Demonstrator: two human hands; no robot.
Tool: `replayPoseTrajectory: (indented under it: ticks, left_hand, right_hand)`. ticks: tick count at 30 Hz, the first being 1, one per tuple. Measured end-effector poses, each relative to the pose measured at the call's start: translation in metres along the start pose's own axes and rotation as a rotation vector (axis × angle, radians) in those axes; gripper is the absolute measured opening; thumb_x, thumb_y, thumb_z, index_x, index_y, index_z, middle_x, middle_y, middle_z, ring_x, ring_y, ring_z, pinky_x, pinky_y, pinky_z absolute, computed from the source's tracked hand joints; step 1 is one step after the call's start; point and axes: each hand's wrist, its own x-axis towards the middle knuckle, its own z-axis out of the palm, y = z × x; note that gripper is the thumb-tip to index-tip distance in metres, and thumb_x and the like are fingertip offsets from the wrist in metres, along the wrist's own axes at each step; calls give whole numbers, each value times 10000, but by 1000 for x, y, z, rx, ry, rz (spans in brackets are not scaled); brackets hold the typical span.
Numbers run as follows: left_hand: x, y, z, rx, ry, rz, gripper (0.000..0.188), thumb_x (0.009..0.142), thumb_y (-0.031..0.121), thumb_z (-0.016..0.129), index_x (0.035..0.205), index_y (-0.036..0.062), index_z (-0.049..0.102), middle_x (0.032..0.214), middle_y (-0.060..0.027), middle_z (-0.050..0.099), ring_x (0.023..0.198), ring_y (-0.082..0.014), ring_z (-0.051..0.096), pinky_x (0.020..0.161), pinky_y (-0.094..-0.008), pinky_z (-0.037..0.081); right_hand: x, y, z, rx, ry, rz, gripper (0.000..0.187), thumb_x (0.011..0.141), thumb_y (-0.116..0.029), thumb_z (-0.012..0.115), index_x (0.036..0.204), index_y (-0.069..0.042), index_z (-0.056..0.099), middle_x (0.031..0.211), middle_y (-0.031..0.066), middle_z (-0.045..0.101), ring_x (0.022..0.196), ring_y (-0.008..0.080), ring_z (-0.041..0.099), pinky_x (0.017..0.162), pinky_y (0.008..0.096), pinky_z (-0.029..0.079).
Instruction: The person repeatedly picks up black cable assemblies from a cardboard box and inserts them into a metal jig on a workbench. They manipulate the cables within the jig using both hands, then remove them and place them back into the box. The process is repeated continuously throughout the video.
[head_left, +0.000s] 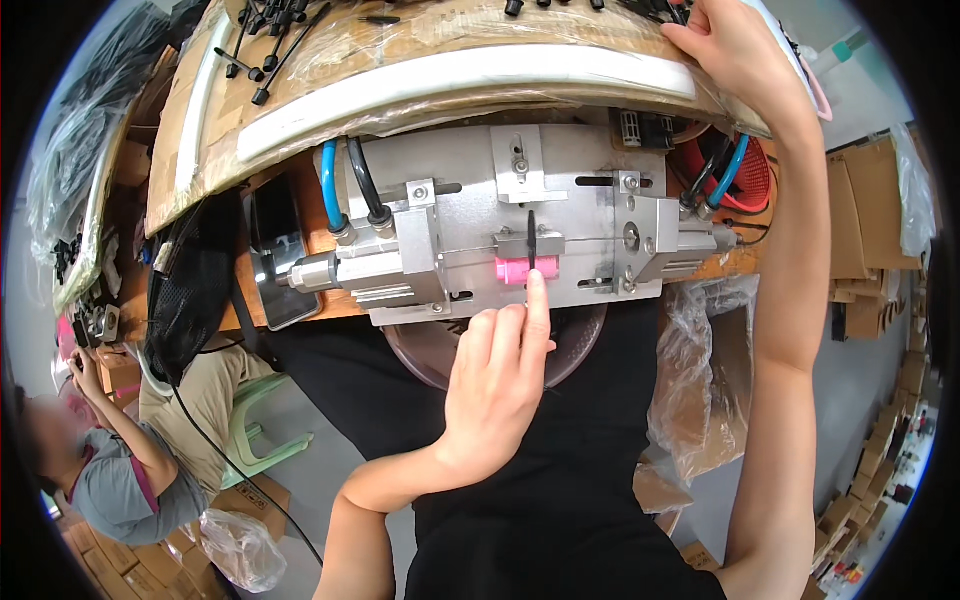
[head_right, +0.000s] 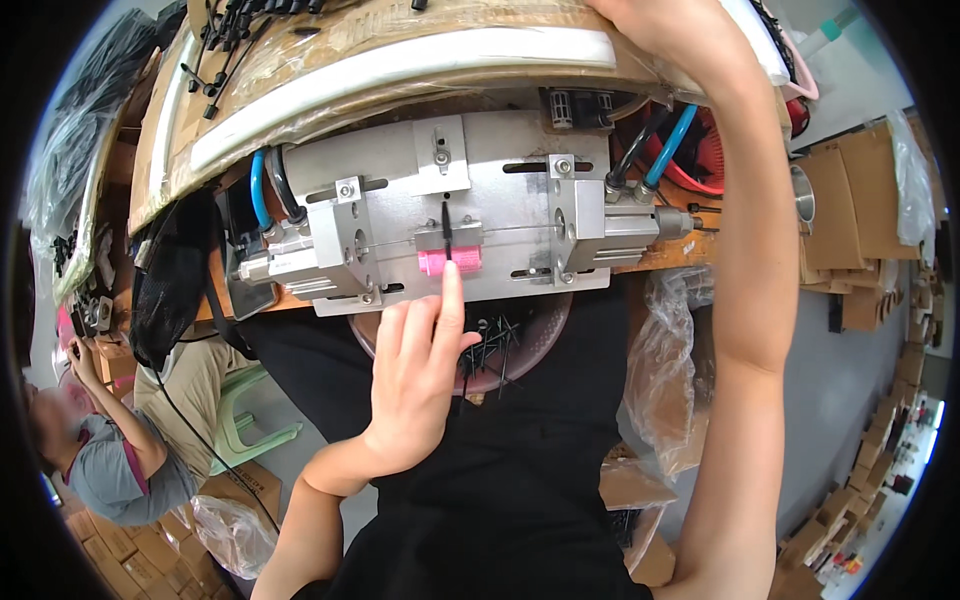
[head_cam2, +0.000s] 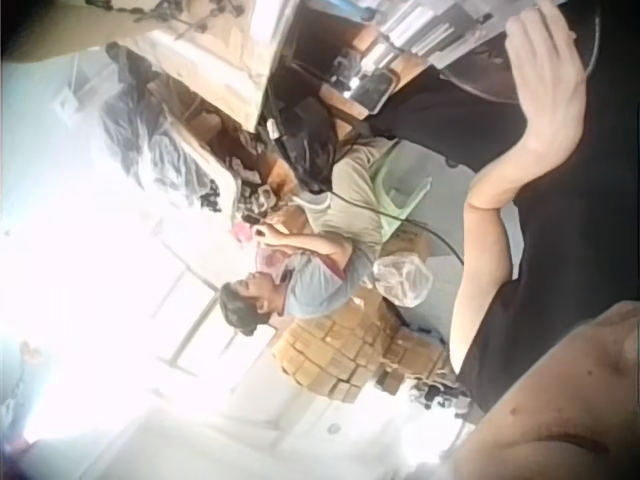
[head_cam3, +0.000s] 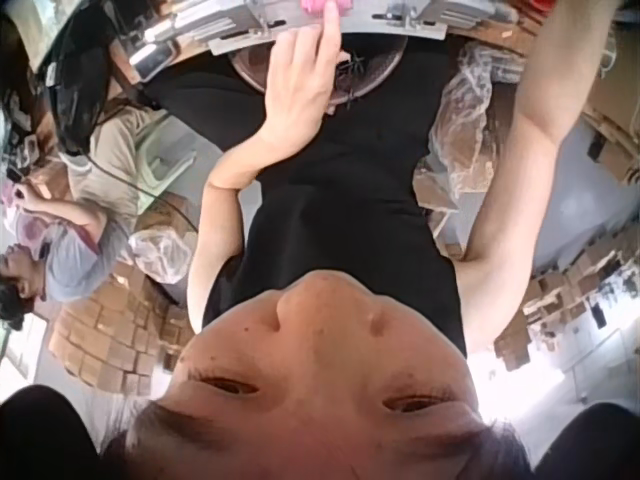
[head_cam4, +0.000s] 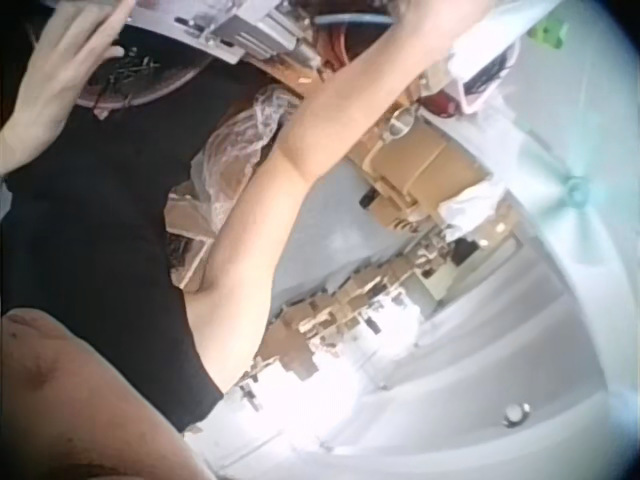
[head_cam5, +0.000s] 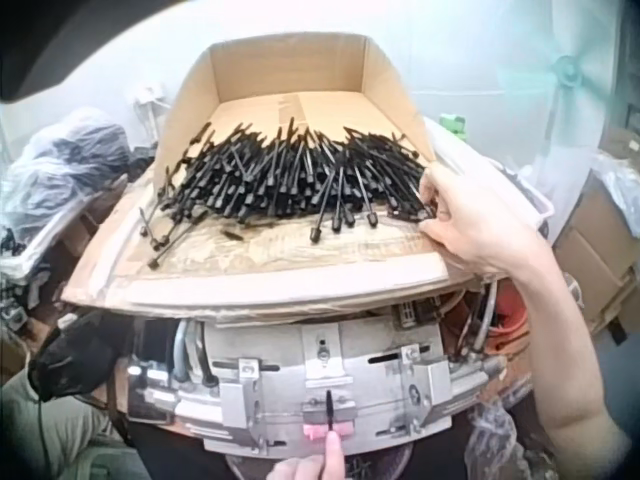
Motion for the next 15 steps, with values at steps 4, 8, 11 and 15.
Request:
replayPoseTrajectory:
  ticks: [4, 8, 11, 15]
  left_hand:
    - [10, 0, 1, 0, -8, 0, 576, 827, 60, 614, 1363, -84, 459, 890, -75, 474, 808, -203, 485, 718, -301, 446]
    - [8, -2, 2, 48, -50, 15, 653, 795, 94, 610, 1390, -91, 416, 910, -84, 480, 875, -218, 511, 797, -304, 469]
    - [15, -7, -14, -46, -118, 17, 652, 789, 104, 630, 1384, -75, 432, 930, -89, 494, 887, -231, 514, 807, -322, 468]
    - [73, -76, -79, 7, 250, -92, 363, 794, 6, 608, 1152, 52, 639, 983, -144, 600, 955, -308, 565, 879, -409, 439]
  right_hand:
    - [12, 25, -27, 555, -314, 240, 222, 894, -158, 615, 1057, -9, 608, 755, 33, 593, 666, 125, 508, 634, 283, 430]
    - [-42, 9, -53, 1097, -146, 360, 270, 943, -130, 583, 1153, 40, 597, 896, 21, 553, 731, 72, 474, 695, 196, 390]
    - [-103, -38, -52, 1245, 73, 304, 260, 743, 11, 701, 989, 27, 619, 879, 73, 605, 729, 129, 568, 652, 225, 470]
    - [-167, -100, -39, 952, -150, 80, 365, 669, 115, 774, 997, 28, 638, 880, 138, 692, 765, 270, 646, 682, 341, 539]
